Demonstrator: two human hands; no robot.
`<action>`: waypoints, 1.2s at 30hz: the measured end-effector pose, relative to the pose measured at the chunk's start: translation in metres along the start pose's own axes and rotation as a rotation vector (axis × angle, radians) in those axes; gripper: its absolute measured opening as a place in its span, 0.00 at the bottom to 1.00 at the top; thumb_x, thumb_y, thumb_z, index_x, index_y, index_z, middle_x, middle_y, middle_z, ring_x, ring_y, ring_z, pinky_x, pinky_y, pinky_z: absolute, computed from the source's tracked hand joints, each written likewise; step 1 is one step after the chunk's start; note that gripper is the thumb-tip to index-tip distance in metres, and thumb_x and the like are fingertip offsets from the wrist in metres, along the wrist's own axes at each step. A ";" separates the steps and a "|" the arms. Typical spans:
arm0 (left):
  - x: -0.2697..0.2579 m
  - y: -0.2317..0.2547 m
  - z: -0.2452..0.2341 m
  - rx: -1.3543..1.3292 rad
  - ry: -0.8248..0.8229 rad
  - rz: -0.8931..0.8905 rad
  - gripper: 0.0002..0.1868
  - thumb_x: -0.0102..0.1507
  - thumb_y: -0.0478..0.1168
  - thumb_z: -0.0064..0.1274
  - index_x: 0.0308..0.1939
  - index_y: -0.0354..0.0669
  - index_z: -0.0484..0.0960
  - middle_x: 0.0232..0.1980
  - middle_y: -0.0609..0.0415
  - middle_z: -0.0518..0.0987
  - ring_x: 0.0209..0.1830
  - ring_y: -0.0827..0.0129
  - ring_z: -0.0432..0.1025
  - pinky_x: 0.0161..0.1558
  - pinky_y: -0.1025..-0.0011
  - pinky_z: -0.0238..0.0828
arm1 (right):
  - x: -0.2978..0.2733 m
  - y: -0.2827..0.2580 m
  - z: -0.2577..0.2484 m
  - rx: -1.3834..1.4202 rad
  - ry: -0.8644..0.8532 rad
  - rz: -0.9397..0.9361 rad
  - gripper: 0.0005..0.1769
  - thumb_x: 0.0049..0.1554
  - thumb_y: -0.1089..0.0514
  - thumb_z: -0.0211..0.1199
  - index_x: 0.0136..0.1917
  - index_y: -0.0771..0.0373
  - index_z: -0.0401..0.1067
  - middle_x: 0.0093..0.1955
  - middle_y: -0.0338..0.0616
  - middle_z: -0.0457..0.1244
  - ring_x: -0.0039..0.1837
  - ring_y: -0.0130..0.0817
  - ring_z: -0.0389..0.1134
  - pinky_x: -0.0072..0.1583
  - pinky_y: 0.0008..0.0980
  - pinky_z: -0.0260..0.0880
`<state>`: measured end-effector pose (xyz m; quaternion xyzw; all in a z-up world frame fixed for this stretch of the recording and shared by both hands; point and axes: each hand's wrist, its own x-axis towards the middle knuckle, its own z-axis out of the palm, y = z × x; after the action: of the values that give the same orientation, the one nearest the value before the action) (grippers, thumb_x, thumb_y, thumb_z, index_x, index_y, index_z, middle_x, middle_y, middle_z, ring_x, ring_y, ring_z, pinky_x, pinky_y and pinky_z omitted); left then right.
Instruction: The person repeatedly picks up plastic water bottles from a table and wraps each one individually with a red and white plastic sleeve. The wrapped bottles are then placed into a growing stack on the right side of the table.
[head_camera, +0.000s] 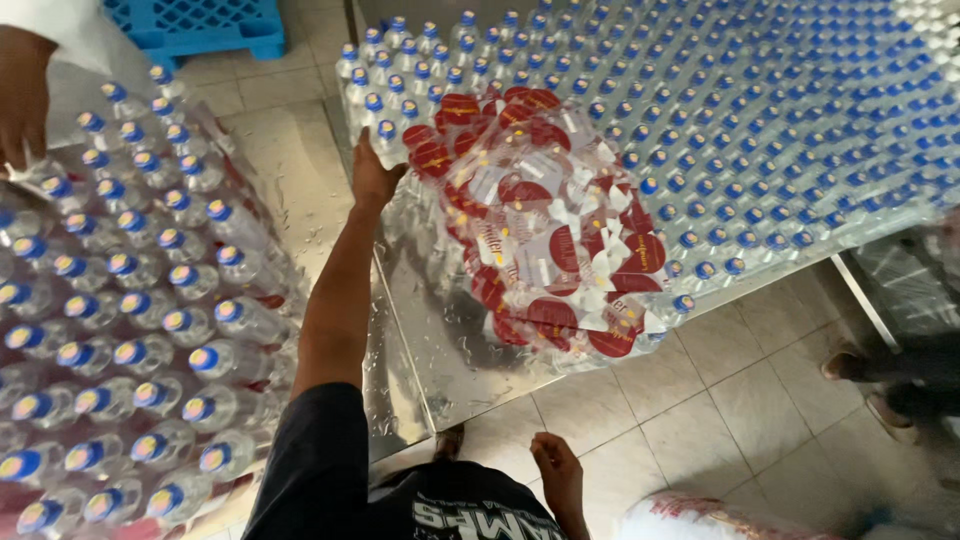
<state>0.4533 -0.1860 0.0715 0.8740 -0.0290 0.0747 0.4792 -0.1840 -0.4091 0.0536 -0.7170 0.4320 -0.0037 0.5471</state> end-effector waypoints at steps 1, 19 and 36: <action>0.000 0.003 0.002 -0.001 -0.020 -0.002 0.60 0.62 0.49 0.78 0.86 0.45 0.49 0.83 0.39 0.62 0.81 0.43 0.62 0.74 0.47 0.65 | 0.003 0.003 0.000 0.000 0.011 0.016 0.14 0.60 0.55 0.72 0.58 0.57 0.86 0.54 0.40 0.79 0.57 0.31 0.77 0.58 0.33 0.75; -0.377 0.051 -0.161 0.203 0.008 -0.205 0.47 0.49 0.43 0.80 0.73 0.50 0.81 0.63 0.51 0.81 0.50 0.53 0.83 0.50 0.57 0.87 | 0.104 -0.309 0.034 -0.798 0.235 -1.109 0.42 0.54 0.40 0.75 0.73 0.65 0.73 0.65 0.55 0.65 0.64 0.62 0.67 0.56 0.65 0.76; -0.411 0.172 -0.233 -0.737 -0.046 0.099 0.52 0.62 0.39 0.71 0.83 0.31 0.57 0.78 0.31 0.69 0.81 0.34 0.62 0.75 0.46 0.66 | -0.005 -0.277 0.060 0.610 -0.485 -0.590 0.13 0.67 0.52 0.66 0.59 0.62 0.76 0.48 0.41 0.70 0.50 0.31 0.70 0.53 0.30 0.70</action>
<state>0.0027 -0.0917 0.2733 0.6418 -0.1069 0.0628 0.7568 0.0124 -0.3510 0.2502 -0.5962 0.0495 -0.1177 0.7926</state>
